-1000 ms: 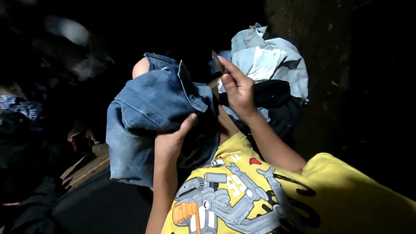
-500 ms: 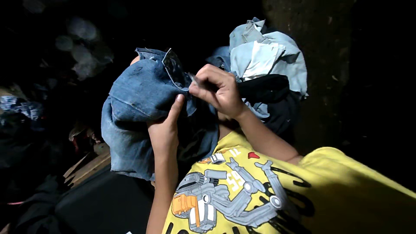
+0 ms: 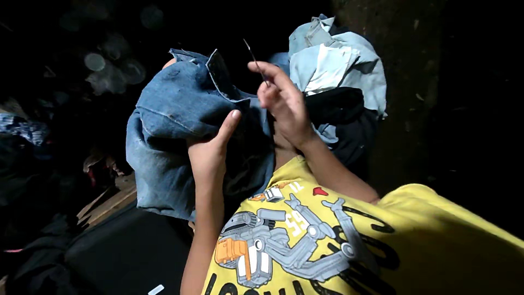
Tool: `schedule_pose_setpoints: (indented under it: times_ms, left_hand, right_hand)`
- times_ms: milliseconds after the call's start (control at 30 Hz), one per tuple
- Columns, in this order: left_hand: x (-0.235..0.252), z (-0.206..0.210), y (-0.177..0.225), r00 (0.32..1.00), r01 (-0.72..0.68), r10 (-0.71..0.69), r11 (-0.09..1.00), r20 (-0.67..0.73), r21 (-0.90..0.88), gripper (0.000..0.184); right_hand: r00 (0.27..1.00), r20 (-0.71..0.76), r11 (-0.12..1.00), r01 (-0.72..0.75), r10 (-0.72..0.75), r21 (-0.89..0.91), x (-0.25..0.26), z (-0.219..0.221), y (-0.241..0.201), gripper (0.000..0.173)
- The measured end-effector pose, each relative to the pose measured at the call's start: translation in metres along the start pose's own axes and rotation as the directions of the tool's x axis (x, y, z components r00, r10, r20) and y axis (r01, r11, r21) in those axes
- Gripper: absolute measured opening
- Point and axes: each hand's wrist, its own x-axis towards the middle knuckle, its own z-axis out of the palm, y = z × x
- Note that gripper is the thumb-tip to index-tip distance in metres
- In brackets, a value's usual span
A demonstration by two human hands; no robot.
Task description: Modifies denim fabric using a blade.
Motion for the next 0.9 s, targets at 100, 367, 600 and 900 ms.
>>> schedule_pose_setpoints:
  times_ms: [100, 367, 600, 900]
  left_hand:
    - [0.000, 0.002, 0.002, 0.999, 0.027, -0.028, 0.999, -0.020, -0.016, 0.042]
    - [-0.002, -0.001, 0.003, 0.999, 0.009, -0.004, 0.994, 0.049, -0.106, 0.032]
    - [-0.003, 0.000, -0.003, 0.999, -0.017, 0.022, 0.991, 0.037, -0.135, 0.038]
    - [-0.004, -0.005, -0.006, 0.999, -0.006, 0.013, 0.989, 0.050, -0.148, 0.039]
  right_hand:
    - [0.998, 0.066, 0.992, 0.018, -0.010, -0.123, -0.019, -0.011, -0.004, 0.062]
    - [0.994, 0.110, 0.965, 0.046, -0.018, -0.257, -0.038, 0.002, 0.014, 0.060]
    - [0.992, -0.004, 0.970, 0.124, -0.128, -0.208, -0.027, 0.022, 0.014, 0.051]
    - [0.997, 0.075, 0.997, -0.014, 0.008, 0.080, -0.027, 0.020, 0.014, 0.040]
